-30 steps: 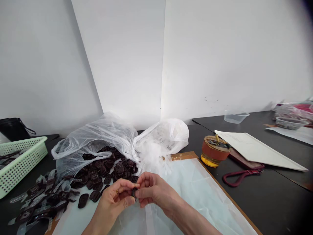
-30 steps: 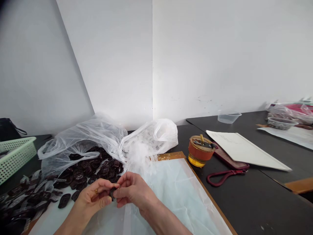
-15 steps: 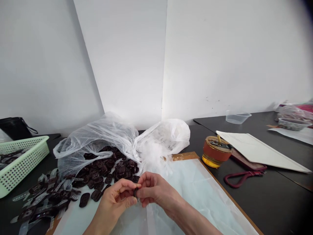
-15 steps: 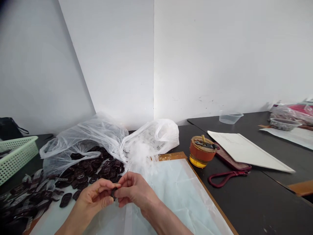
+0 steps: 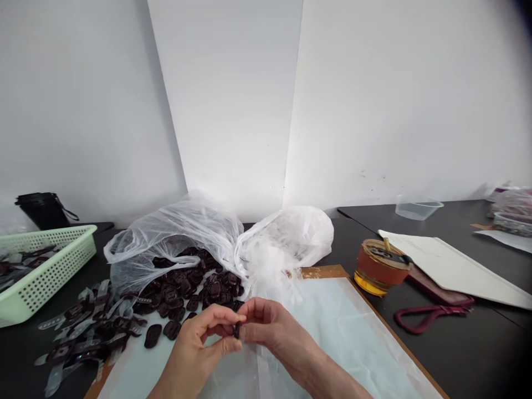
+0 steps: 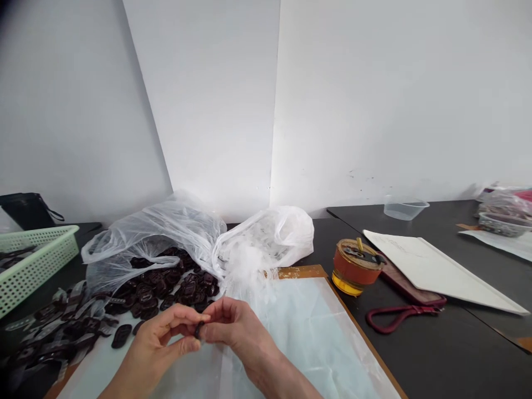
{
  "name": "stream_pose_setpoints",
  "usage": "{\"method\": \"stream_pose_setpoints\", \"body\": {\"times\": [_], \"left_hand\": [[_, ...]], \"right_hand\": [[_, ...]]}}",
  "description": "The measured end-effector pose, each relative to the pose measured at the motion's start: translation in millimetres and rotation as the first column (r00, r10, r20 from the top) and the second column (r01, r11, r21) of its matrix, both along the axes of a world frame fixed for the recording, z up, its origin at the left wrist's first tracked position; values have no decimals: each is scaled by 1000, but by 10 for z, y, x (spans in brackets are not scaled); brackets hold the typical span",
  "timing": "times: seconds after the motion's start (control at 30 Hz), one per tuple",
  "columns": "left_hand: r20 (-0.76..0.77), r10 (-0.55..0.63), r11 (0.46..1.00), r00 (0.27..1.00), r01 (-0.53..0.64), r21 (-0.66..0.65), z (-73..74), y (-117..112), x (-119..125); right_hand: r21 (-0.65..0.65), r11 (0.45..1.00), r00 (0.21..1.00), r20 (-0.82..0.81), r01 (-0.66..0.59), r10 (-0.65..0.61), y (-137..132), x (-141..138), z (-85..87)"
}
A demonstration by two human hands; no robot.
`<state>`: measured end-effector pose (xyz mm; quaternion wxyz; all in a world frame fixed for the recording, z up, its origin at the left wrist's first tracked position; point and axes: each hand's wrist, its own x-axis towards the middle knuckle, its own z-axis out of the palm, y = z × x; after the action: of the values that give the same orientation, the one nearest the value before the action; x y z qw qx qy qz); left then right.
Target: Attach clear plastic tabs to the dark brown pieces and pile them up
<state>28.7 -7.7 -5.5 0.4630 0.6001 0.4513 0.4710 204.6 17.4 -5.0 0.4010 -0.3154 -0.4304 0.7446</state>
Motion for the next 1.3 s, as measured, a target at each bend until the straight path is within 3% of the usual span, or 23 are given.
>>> {"method": "stream_pose_setpoints", "body": {"times": [0.2, 0.37, 0.63, 0.97, 1.3], "left_hand": [[-149, 76, 993, 986, -61, 99, 53, -9, -2], [-267, 135, 984, 954, -97, 149, 81, -26, 7], [-274, 136, 987, 952, -107, 118, 59, -20, 18], [-252, 175, 971, 952, -125, 203, 52, -9, 20], [-316, 226, 948, 921, -133, 288, -1, 9, 14]], "right_hand": [[-63, 994, 961, -267, -84, 64, -48, -77, 16], [-92, 985, 947, -302, -145, 111, -37, -107, -98], [-129, 975, 941, -310, -181, 133, -9, -139, -201], [-111, 993, 960, -280, -46, 14, -27, -187, -170], [-53, 996, 993, -93, 71, -76, -19, -186, -246]]}}
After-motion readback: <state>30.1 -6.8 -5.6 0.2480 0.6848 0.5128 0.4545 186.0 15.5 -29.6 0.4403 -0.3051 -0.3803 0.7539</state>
